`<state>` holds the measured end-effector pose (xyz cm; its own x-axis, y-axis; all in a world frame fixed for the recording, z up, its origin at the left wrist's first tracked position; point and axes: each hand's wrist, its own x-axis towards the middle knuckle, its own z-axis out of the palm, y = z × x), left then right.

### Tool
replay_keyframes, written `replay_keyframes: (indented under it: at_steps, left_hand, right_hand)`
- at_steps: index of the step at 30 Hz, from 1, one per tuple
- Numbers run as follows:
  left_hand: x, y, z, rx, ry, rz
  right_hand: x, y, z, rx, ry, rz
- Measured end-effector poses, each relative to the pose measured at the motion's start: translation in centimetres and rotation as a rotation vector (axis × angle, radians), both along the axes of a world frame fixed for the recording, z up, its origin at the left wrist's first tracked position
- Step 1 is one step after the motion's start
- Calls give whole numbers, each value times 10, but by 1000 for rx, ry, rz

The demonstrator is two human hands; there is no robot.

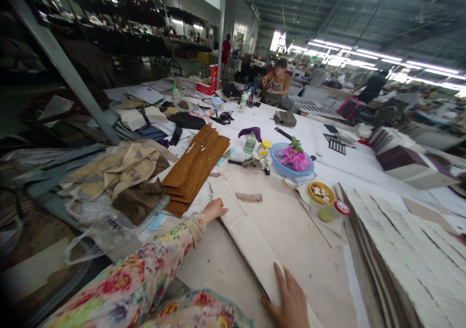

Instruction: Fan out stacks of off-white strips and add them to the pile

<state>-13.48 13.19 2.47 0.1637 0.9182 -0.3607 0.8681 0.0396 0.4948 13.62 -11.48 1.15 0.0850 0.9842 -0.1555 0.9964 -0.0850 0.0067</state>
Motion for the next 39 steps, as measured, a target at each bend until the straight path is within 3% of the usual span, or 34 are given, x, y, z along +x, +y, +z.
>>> replay_keyframes:
  at_steps: [11, 23, 27, 31, 39]
  left_hand:
    - [-2, 7, -11, 93, -34, -19]
    - [-9, 14, -8, 82, -3, 54]
    - [-11, 24, -9, 32, 0, 24]
    - [-12, 27, -11, 99, -20, -5]
    - [-12, 30, -10, 88, -21, 11]
  right_hand:
    - [1, 2, -5, 19, 17, 2]
    - [0, 8, -6, -27, 12, -10]
    - [2, 9, -8, -60, 23, -16]
    - [3, 9, -9, -47, 28, -8]
    - [-8, 17, 2, -63, 15, -27]
